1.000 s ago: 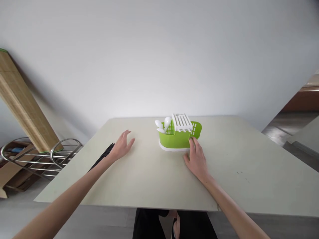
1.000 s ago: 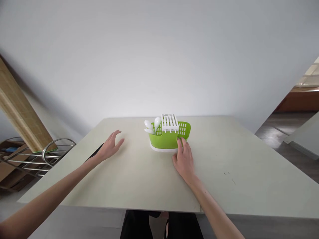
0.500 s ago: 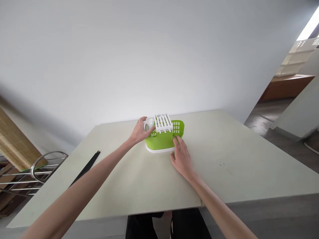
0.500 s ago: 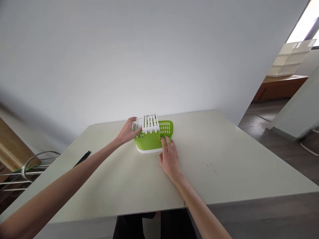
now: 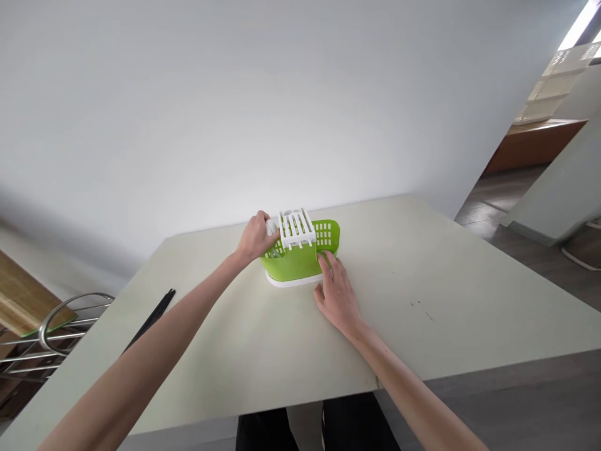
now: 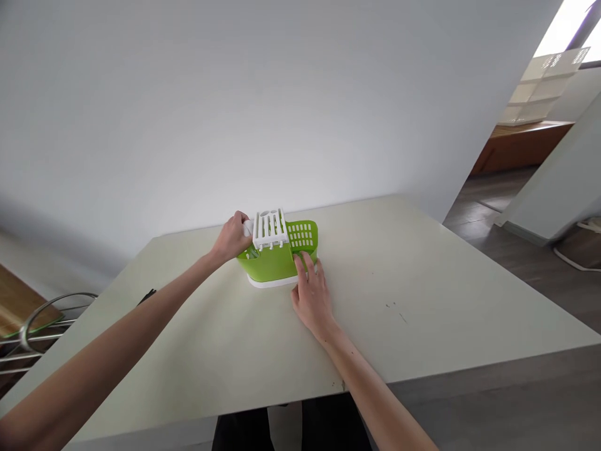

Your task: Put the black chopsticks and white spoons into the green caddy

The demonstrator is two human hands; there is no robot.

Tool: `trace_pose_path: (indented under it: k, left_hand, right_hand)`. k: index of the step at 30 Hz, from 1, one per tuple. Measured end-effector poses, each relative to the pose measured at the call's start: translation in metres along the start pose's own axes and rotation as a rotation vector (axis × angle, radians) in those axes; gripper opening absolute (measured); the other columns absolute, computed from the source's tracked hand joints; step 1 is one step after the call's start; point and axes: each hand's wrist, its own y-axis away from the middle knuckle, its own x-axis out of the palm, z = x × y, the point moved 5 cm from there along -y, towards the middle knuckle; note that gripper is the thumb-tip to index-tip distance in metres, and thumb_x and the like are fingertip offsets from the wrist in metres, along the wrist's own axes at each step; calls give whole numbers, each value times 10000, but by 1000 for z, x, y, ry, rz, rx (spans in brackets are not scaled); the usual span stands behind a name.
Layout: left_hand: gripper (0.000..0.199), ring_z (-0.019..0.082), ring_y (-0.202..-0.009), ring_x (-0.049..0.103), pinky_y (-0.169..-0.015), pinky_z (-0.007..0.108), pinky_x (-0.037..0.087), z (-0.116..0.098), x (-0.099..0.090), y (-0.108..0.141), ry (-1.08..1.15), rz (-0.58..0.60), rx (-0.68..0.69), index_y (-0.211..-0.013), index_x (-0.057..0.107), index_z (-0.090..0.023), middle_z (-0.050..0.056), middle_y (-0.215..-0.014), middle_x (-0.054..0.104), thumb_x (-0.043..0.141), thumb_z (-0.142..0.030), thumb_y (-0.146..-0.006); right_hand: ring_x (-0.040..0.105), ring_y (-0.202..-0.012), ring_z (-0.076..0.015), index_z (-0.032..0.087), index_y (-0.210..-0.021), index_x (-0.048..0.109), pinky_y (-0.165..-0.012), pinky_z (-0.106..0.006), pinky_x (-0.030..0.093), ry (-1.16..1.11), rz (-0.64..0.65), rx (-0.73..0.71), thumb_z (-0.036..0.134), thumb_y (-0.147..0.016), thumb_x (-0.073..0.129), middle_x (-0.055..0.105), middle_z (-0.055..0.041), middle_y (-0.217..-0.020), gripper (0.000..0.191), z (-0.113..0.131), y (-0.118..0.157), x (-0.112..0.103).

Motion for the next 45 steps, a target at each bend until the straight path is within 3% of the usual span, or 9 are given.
trace_pose_path:
  k: [8, 11, 15, 19, 23, 25, 30, 38, 45]
  left_hand:
    - [367, 342, -880, 713, -717, 387, 475, -15, -21, 10, -361, 67, 98, -1198, 546, -155, 156, -985, 734, 506, -415, -942]
    - [390, 336, -761, 717, -692, 382, 465, -17, -20, 13, -347, 79, 87, -1236, 534, -158, 114, -829, 726, 498, -423, -953]
    - [357, 316, -698, 702, -645, 360, 459, -10, -24, 12, -193, -24, 23, -1207, 541, -181, 84, -743, 698, 509, -433, -955]
    - [291, 265, -661, 687, -642, 333, 484, 15, -48, 8, 119, -202, -96, -1124, 539, -211, 32, -660, 661, 529, -446, -952]
    - [233, 211, -561, 632, -590, 299, 482, 66, -93, 9, 431, -487, -362, -1032, 511, -214, -15, -570, 606, 528, -423, -930]
    - [201, 179, -483, 551, -505, 282, 430, 96, -108, 18, 550, -542, -483, -972, 504, -215, -17, -554, 590, 520, -404, -905]
    - [230, 124, -384, 368, -360, 252, 254, 155, -113, 71, 636, -310, -541, -788, 496, -230, -16, -498, 533, 524, -446, -862]
    - [405, 145, -397, 437, -377, 277, 272, 207, -87, 158, 416, 441, -512, -703, 519, -242, 8, -510, 560, 583, -626, -816]
    - [286, 219, -522, 608, -503, 313, 410, 219, -62, 179, 245, 650, -487, -715, 553, -248, 16, -593, 659, 621, -525, -731]
  right_hand:
    - [327, -1529, -360, 238, -1670, 155, -1128, -603, 484, 4, 4, -10, 95, -920, 476, 305, -146, -1680, 828, -1, -1, -1]
    - [327, -1532, -350, 237, -1666, 159, -1135, -599, 480, 5, 0, -19, 94, -925, 471, 317, -150, -1673, 816, -1, 0, 0]
    - [343, -1524, -348, 225, -1659, 174, -1130, -590, 489, 13, 5, -30, 106, -930, 473, 319, -152, -1671, 797, -2, 1, 0]
    - [359, -1518, -355, 227, -1661, 176, -1114, -588, 502, 23, 13, -29, 126, -941, 476, 320, -158, -1670, 787, -2, 3, 1]
    - [373, -1513, -349, 229, -1667, 161, -1115, -579, 503, 24, 18, -29, 139, -949, 469, 323, -164, -1669, 786, -2, 5, 2]
    - [373, -1513, -348, 227, -1667, 164, -1116, -576, 503, 27, 20, -23, 149, -955, 469, 324, -166, -1670, 778, -2, 6, 2]
    - [387, -1503, -360, 211, -1651, 204, -1100, -576, 515, 25, 27, -25, 182, -965, 480, 323, -179, -1664, 740, -2, 8, 0]
    - [395, -1490, -369, 202, -1642, 219, -1056, -566, 536, 47, 53, -21, 210, -948, 495, 321, -183, -1662, 747, -3, 11, -2]
    - [401, -1479, -369, 196, -1638, 197, -1001, -543, 557, 80, 78, -4, 254, -945, 503, 306, -186, -1669, 760, -2, 14, -3]
